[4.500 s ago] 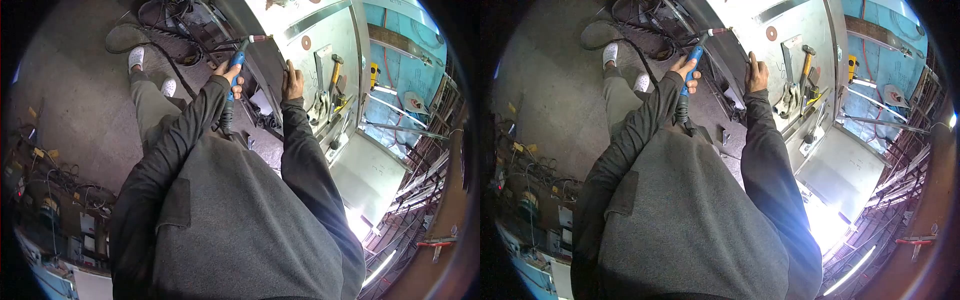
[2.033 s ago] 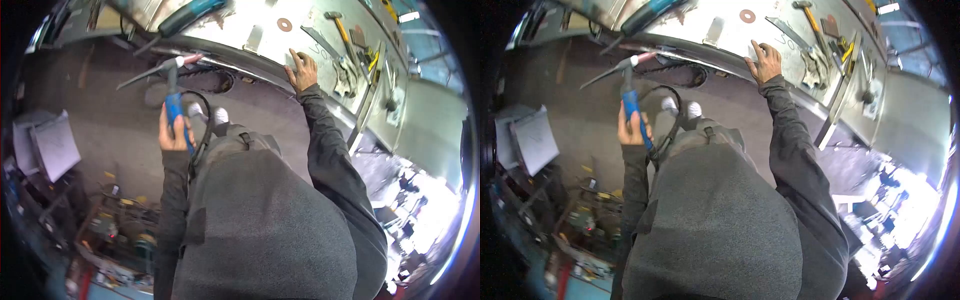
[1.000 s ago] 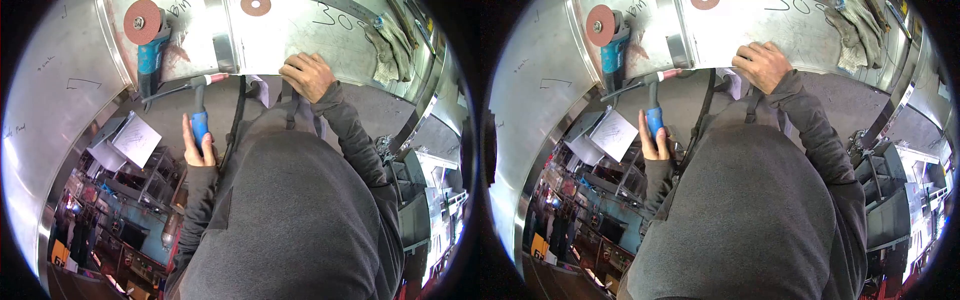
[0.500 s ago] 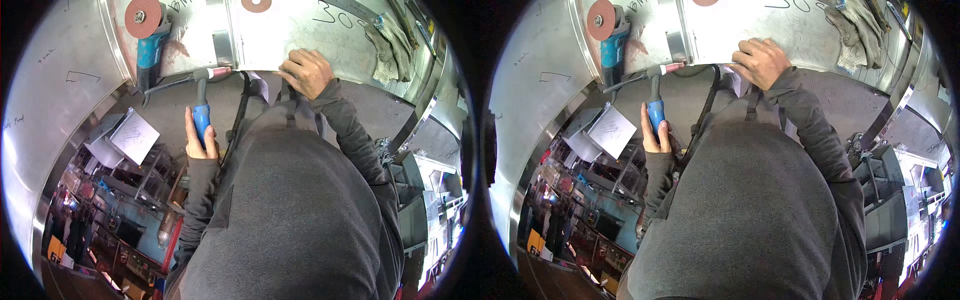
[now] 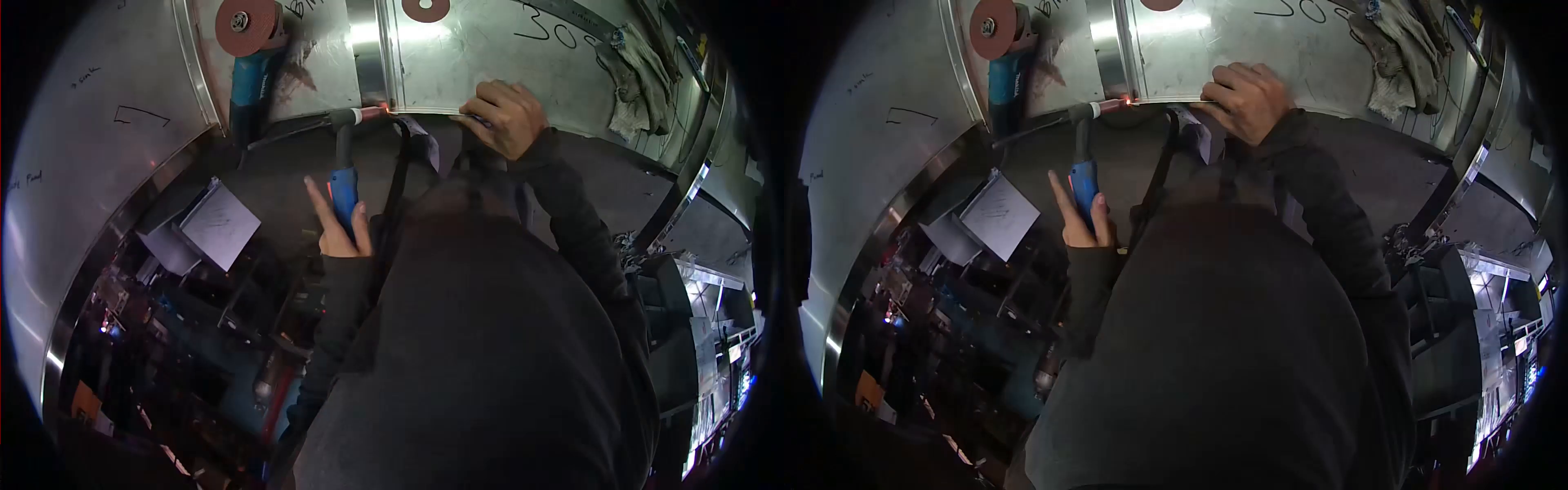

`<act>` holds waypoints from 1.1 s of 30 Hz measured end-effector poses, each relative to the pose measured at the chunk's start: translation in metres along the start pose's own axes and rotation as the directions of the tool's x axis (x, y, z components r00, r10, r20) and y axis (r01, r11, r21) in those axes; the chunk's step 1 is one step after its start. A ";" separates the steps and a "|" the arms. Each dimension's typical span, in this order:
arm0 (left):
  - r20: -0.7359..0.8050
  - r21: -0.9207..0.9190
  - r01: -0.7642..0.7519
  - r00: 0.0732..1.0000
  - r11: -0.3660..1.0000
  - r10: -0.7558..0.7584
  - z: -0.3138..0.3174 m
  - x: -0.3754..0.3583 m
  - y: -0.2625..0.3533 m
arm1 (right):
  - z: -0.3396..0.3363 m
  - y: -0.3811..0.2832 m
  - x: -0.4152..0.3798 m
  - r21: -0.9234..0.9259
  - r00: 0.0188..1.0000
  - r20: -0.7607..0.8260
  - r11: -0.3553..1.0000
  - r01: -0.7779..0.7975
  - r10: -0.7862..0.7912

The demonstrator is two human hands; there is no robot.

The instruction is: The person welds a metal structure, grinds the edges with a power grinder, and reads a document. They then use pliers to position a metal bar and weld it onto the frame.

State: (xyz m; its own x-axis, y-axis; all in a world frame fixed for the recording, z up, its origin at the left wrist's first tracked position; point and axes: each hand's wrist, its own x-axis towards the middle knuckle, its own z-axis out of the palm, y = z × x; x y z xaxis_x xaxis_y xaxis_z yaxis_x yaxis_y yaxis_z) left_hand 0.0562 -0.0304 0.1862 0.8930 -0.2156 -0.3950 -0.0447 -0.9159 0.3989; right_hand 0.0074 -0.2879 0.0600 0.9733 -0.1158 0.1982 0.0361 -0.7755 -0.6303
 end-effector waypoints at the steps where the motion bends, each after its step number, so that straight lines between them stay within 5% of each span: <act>1: 0.003 -0.222 0.107 0.994 0.969 -0.109 0.001 -0.002 -0.002 | -0.001 -0.001 -0.001 -0.028 1.000 0.021 1.000 -0.009 0.010; 3: -0.025 -0.492 0.158 0.980 0.856 -0.195 0.003 -0.009 -0.008 | 0.000 0.000 0.000 -0.060 0.999 0.039 0.998 -0.019 0.021; 8: -0.063 -0.513 0.149 0.976 0.846 -0.210 -0.003 -0.009 -0.012 | 0.000 -0.001 0.002 -0.036 1.000 0.002 0.999 0.001 -0.001; 14: -0.061 -0.376 0.167 0.977 0.911 -0.204 0.001 -0.006 -0.018 | 0.005 0.001 0.000 -0.081 1.000 -0.007 0.997 0.003 -0.003; 17: -0.124 -0.222 -0.088 0.990 0.971 0.061 0.010 0.002 -0.028 | 0.009 0.003 -0.001 -0.094 0.999 -0.037 0.995 0.012 -0.015; 24: -0.059 -0.206 -0.045 0.998 0.977 0.034 0.012 0.004 -0.029 | 0.006 0.003 -0.004 -0.134 0.995 0.082 0.990 -0.039 0.050; 26: 0.055 -0.217 0.106 0.994 0.970 -0.096 0.006 0.003 -0.021 | 0.008 0.003 -0.004 -0.132 0.998 0.057 0.991 -0.020 0.028; 33: 0.032 -0.064 0.047 0.998 0.997 -0.045 0.000 0.002 -0.005 | -0.004 -0.010 0.003 -0.072 0.996 0.046 0.995 -0.074 0.078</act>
State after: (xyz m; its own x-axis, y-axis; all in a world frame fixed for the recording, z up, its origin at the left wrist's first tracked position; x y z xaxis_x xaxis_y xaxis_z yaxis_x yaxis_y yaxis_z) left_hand 0.0584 -0.0265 0.1830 0.8793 -0.1847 -0.4390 0.0265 -0.9013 0.4323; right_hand 0.0090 -0.2831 0.0694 0.9826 -0.1468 0.1137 -0.0526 -0.8073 -0.5878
